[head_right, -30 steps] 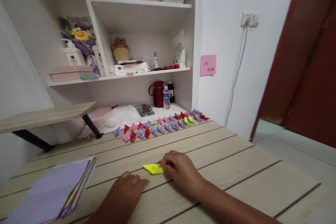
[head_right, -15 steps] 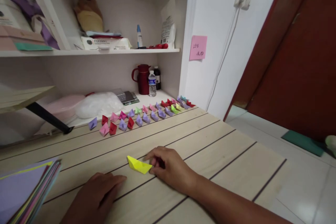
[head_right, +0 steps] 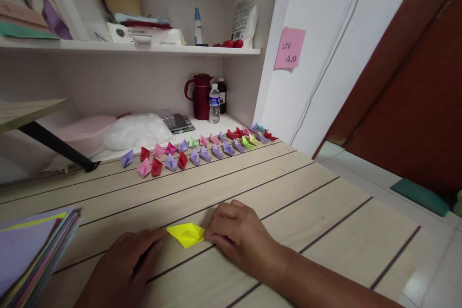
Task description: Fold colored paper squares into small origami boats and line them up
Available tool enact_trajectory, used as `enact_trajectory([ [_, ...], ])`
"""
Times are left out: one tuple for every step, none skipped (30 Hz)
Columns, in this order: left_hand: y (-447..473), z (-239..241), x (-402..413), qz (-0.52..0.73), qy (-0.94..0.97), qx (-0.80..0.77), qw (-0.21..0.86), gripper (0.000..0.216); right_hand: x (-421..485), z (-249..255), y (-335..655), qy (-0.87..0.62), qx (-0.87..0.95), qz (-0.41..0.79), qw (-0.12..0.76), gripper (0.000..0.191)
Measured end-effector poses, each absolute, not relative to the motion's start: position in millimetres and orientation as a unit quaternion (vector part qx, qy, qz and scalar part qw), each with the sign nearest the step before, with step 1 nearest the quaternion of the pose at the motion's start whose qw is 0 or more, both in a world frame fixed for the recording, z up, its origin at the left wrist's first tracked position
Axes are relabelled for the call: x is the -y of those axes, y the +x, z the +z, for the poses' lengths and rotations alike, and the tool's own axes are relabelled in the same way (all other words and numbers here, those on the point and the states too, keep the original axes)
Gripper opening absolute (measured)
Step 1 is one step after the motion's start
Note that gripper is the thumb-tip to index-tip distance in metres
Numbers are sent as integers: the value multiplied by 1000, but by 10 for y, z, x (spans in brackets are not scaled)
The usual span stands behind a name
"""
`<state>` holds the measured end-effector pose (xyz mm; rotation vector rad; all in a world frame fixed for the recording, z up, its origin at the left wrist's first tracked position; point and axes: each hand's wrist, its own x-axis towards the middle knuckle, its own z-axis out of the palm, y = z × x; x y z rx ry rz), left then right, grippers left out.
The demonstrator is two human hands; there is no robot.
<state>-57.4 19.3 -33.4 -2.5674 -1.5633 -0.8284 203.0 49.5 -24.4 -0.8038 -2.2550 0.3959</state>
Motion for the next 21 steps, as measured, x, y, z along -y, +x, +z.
enact_trajectory([
  [-572,-333,-193,-269,-817,510,17,24,-482,-249,2023,-304,882,122,338,21],
  [-568,-329,-192,-272,-814,513,19,25,-471,-253,2016,-299,891,103,326,21],
  [-561,-322,-191,-272,-815,511,18,25,-463,-256,2009,-297,897,92,315,20],
  [-552,-312,-190,-273,-819,505,16,26,-457,-257,2003,-296,901,86,306,19],
  [-542,-301,-189,-272,-824,497,15,27,-453,-257,1998,-295,904,83,299,19],
  [-532,-290,-188,-270,-830,487,13,28,-450,-256,1996,-294,906,82,293,18],
  [-523,-282,-187,-267,-836,480,13,29,-450,-255,1995,-293,908,84,288,18],
  [-516,-278,-186,-265,-839,474,14,29,-450,-253,1995,-292,908,86,286,18],
  [-513,-279,-184,-264,-840,474,18,30,-450,-253,1996,-294,908,89,285,17],
  [-512,-284,-183,-265,-837,478,26,30,-450,-254,1997,-295,908,92,283,17],
  [-514,-291,-182,-268,-831,486,33,30,-450,-255,1999,-296,907,95,283,16],
  [-517,-300,-181,-271,-824,495,41,31,-450,-258,2000,-297,906,98,284,16],
  [-522,-308,-180,-275,-817,504,49,32,-450,-261,2002,-298,905,101,285,15],
  [-527,-315,-180,-278,-814,508,55,34,-449,-263,2003,-299,904,105,287,15],
  [-531,-321,-180,-276,-815,505,58,35,-449,-264,2004,-299,903,111,287,14],
  [-533,-324,-182,-274,-821,498,59,35,-448,-263,2005,-297,903,116,287,14],
  [-534,-326,-184,-269,-829,487,60,36,-447,-261,2006,-295,903,122,288,14],
  [-533,-328,-187,-266,-837,474,60,37,-447,-257,2005,-293,903,126,288,13],
  [-530,-329,-190,-261,-844,464,60,37,-445,-252,2005,-289,903,131,289,13],
  [-526,-332,-192,-254,-849,459,60,36,-444,-246,2004,-286,903,135,289,13],
  [-521,-335,-194,-244,-852,458,60,36,-442,-241,2003,-284,903,138,291,12],
])
